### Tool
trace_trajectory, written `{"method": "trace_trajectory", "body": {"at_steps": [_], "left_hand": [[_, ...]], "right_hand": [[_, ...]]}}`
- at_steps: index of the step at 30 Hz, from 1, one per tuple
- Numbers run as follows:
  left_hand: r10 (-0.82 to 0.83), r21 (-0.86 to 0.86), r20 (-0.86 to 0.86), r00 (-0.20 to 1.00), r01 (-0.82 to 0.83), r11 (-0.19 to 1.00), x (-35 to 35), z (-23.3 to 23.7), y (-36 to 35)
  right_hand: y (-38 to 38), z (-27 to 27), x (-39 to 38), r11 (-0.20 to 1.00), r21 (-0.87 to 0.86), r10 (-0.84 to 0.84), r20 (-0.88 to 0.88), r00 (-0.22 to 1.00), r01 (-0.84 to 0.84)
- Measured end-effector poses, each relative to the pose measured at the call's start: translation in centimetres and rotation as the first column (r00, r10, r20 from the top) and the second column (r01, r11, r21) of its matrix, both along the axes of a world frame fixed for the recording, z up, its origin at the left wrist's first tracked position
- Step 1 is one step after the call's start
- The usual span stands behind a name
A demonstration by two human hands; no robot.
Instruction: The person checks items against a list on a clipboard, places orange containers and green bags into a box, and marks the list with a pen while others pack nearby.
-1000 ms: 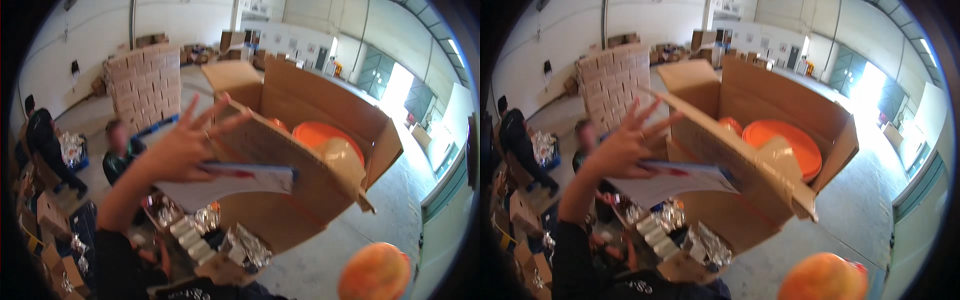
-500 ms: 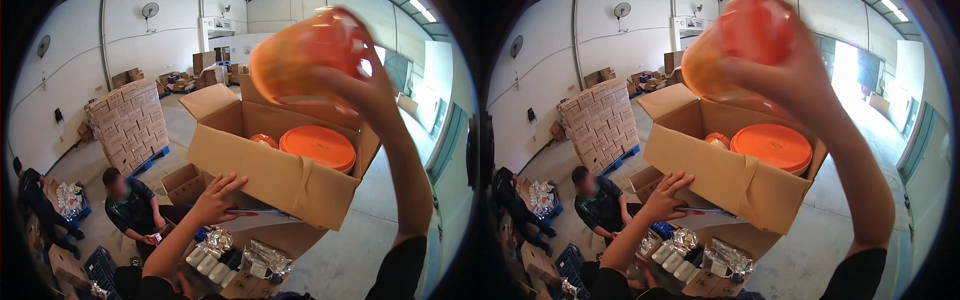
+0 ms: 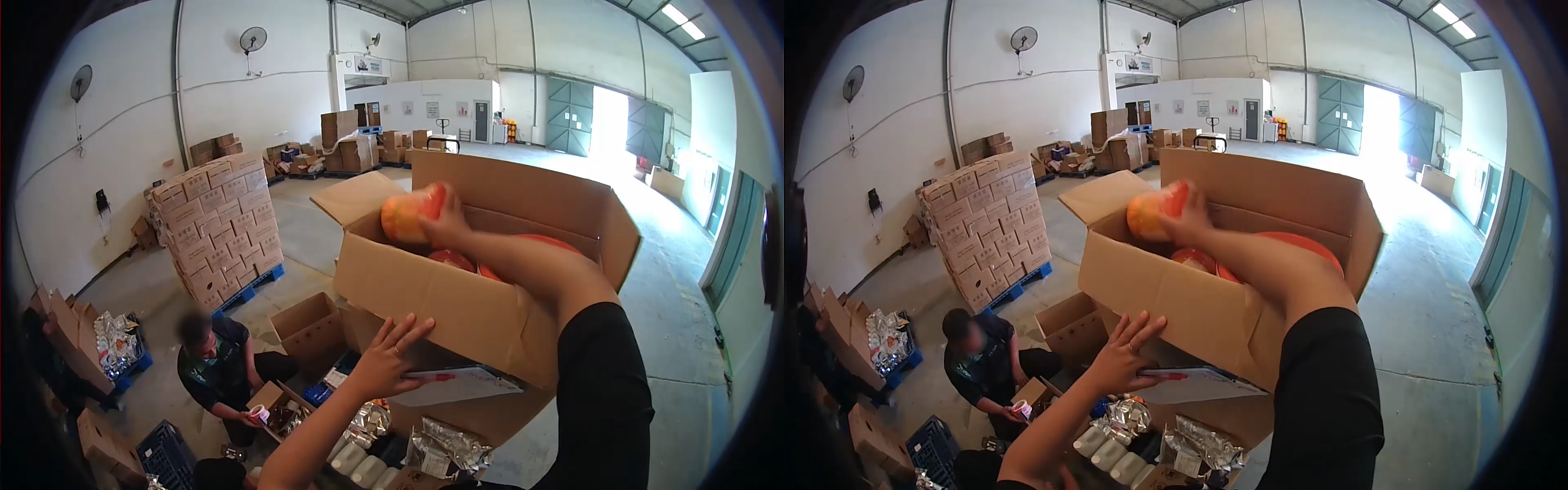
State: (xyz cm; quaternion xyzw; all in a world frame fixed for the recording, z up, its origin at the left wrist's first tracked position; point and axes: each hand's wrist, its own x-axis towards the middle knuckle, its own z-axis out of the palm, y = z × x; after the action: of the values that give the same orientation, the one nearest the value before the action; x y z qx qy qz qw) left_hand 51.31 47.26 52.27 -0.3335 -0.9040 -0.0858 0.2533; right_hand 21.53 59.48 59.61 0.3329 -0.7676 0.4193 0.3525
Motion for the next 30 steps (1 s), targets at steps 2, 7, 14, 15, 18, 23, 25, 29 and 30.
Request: {"method": "trace_trajectory", "body": {"at_steps": [2, 7, 14, 15, 18, 23, 25, 29, 30], "left_hand": [[-0.019, 0.017, 0.025, 1.0, 0.019, 1.0, -0.1, 0.0, 0.1], [0.033, 0.024, -0.002, 0.999, -0.032, 0.999, -0.2, -0.7, 0.2], [0.063, 0.007, 0.018, 0.998, -0.063, 0.998, 0.0, -0.6, 0.4], [0.063, 0.014, 0.015, 0.998, -0.063, 0.998, 0.1, -0.6, 0.4], [0.065, -0.012, 0.013, 0.998, -0.065, 0.998, 0.2, -0.7, 0.3], [0.063, -0.027, -0.005, 0.998, -0.063, 0.998, 0.6, -0.6, 0.3], [0.066, -0.035, 0.014, 0.998, -0.065, 0.997, 0.8, -0.5, 0.3], [0.076, -0.035, 0.03, 0.997, -0.075, 0.997, 1.0, -0.3, 0.6], [0.074, -0.034, 0.029, 0.997, -0.073, 0.997, 0.9, -0.5, 0.6]], "right_hand": [[0.2, 1.4, 2.5, 0.978, 0.176, -0.147, 0.185, 0.972, 0.114], [1.2, 4.4, 5.0, 0.842, 0.528, -0.361, 0.403, 0.841, 0.109], [-1.1, 6.5, 4.1, 0.549, 0.825, -0.378, 0.385, 0.842, -0.131], [-1.8, 5.0, 4.0, 0.659, 0.752, -0.411, 0.402, 0.818, -0.038], [-1.4, 3.3, 4.7, 0.744, 0.662, -0.405, 0.346, 0.846, 0.085], [0.0, 4.6, 4.6, 0.67, 0.74, -0.272, 0.174, 0.946, 0.056], [0.3, 5.9, 5.0, 0.758, 0.65, -0.378, 0.498, 0.78, -0.048], [0.4, 2.5, 4.0, 0.6, 0.798, -0.463, 0.291, 0.838, 0.055], [0.3, 1.8, 4.6, 0.679, 0.734, -0.418, 0.412, 0.81, -0.023]]}}
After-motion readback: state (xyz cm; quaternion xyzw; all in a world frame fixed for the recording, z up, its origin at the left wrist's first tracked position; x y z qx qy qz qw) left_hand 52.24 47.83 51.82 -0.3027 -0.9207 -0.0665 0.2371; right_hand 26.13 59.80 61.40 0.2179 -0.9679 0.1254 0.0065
